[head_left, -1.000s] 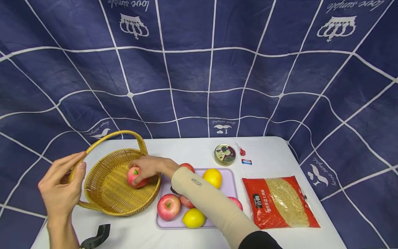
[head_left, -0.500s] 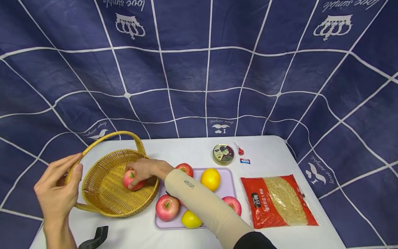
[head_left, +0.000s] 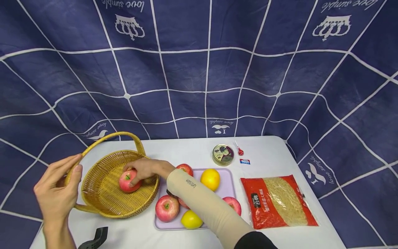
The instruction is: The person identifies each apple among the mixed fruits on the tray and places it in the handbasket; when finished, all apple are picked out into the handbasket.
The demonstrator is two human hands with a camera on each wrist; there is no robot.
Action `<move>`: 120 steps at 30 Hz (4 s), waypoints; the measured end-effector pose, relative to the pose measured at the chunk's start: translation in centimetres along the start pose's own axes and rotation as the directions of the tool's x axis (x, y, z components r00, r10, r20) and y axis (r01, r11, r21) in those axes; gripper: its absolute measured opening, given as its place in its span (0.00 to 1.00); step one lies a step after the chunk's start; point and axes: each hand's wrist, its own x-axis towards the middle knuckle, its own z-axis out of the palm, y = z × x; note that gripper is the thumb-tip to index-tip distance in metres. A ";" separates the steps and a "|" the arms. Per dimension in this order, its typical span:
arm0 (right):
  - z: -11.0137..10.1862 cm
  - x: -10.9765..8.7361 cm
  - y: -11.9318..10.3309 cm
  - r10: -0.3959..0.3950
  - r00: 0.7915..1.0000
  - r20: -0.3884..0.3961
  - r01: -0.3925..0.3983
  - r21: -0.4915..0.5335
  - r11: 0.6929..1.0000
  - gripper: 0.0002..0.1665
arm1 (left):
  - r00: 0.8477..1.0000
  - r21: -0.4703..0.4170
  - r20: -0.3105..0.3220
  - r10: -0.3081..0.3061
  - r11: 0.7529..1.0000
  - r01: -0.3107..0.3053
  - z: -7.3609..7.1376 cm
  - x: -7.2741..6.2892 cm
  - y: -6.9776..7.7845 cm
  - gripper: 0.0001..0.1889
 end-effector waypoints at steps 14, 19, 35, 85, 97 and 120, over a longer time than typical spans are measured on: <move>0.1 -0.1 0.0 0.015 1.000 0.001 -0.015 0.006 1.000 0.38 | 1.000 -0.007 0.004 0.001 1.000 -0.001 0.2 0.0 0.6 0.10; 0.1 -0.1 0.1 0.004 1.000 -0.001 -0.004 -0.003 1.000 0.38 | 1.000 0.002 0.003 0.006 1.000 -0.006 0.2 0.1 0.5 0.10; -0.3 -0.3 0.2 -0.051 0.999 0.006 0.051 -0.009 0.999 0.36 | 1.000 0.018 0.012 -0.010 1.000 0.010 0.1 0.0 0.2 0.11; -3.1 -5.6 0.6 -0.259 0.966 0.003 0.259 -0.040 0.965 0.39 | 1.000 -0.019 0.016 -0.004 1.000 0.004 0.1 0.1 0.2 0.11; -3.6 -7.7 0.9 -0.303 0.953 -0.007 0.303 -0.034 0.952 0.40 | 1.000 -0.009 0.017 -0.009 1.000 0.010 0.0 0.1 0.2 0.11; -5.9 -12.7 5.6 -0.190 0.982 -0.020 0.191 0.013 0.982 0.36 | 1.000 0.010 0.018 0.002 1.000 -0.002 -0.2 0.1 -0.3 0.10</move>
